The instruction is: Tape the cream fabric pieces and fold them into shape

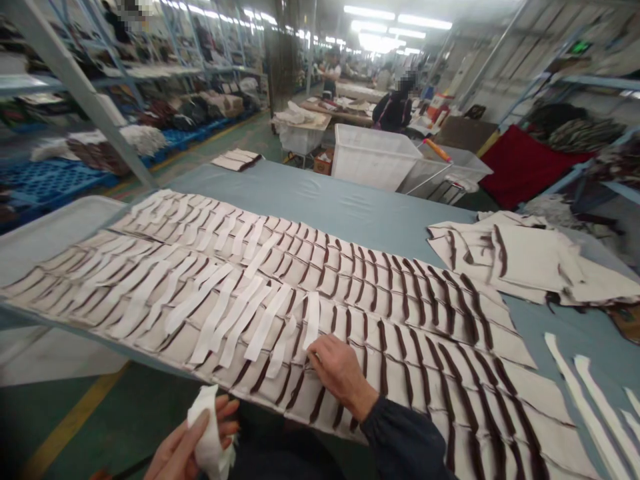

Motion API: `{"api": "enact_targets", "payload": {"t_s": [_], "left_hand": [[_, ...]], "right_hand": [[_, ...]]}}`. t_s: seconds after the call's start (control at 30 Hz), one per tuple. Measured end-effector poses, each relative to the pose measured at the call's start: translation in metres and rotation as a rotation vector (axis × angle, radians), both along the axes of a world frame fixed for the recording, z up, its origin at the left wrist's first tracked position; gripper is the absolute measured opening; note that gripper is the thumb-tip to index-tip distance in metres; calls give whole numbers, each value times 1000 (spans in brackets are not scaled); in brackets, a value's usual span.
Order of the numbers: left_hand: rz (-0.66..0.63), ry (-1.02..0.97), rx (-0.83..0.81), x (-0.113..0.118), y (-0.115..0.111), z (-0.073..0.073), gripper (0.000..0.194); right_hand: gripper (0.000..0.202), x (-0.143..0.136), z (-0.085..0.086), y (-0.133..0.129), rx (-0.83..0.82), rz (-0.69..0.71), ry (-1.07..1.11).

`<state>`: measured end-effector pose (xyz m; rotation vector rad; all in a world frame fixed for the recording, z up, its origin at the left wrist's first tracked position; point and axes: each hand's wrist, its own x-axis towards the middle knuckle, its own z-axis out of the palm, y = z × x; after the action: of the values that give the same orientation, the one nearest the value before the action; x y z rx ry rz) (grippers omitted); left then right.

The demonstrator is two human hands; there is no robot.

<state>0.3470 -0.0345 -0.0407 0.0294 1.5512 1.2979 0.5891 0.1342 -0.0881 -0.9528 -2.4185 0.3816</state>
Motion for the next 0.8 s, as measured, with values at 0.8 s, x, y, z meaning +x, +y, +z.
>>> {"api": "enact_targets", "payload": {"t_s": [0.8], "left_hand": [[-319, -213, 267, 23, 10, 39, 51]], "right_hand": [[39, -36, 42, -82, -1099, -41, 436]]}}
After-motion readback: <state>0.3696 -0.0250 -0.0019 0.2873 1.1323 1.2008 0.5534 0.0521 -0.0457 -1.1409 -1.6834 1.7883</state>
